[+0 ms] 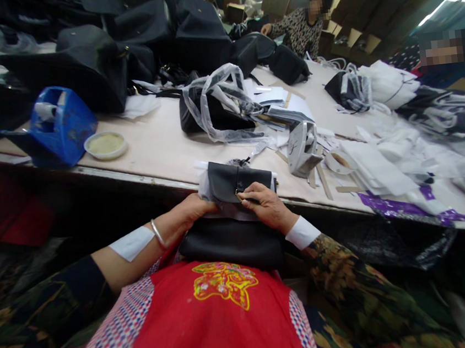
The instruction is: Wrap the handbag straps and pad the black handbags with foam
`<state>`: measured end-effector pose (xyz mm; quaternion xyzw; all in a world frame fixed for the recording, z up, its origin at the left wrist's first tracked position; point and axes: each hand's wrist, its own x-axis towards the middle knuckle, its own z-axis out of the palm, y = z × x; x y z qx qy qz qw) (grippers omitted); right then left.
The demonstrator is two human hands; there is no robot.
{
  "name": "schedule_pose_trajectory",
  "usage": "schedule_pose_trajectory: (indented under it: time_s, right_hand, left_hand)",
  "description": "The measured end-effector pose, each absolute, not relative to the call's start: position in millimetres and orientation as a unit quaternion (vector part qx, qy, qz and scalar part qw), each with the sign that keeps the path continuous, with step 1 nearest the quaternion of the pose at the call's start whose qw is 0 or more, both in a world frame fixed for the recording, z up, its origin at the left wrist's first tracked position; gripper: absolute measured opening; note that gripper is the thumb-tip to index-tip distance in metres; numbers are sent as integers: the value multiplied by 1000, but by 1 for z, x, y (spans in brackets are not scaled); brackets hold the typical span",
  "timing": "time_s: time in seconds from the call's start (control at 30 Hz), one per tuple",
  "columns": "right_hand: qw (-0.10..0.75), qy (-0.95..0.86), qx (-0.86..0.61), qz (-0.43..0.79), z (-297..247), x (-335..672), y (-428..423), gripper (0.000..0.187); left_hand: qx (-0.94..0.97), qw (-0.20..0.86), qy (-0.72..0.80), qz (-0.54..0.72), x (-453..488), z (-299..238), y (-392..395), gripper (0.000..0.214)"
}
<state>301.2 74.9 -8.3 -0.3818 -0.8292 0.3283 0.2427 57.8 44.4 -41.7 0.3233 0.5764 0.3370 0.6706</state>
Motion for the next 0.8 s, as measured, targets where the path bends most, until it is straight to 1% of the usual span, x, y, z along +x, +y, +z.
schedule_pose_trajectory:
  time_s: [0.07, 0.2, 0.27, 0.37, 0.5, 0.7, 0.8]
  right_hand:
    - [240, -832, -381, 324, -8, 301, 75, 28]
    - [232, -849, -366, 303, -7, 300, 75, 28]
    - [233, -855, -363, 289, -8, 299, 74, 28]
    - [234, -854, -366, 287, -8, 300, 74, 27]
    - [230, -836, -374, 328, -4, 305, 80, 29]
    - [208, -783, -405, 424, 13, 311, 91, 37]
    - [204, -763, -418, 449, 22, 311, 93, 38]
  left_hand:
    - [322, 673, 572, 339, 56, -41, 44, 43]
    - [327, 682, 558, 341, 52, -41, 44, 58]
    - [326, 689, 557, 330, 50, -44, 45, 62]
    - [322, 692, 559, 324, 48, -51, 45, 58]
    - [323, 709, 531, 333, 50, -56, 44, 49]
    - [318, 744, 474, 346, 54, -53, 43, 46]
    - [320, 751, 456, 356, 56, -46, 43, 47]
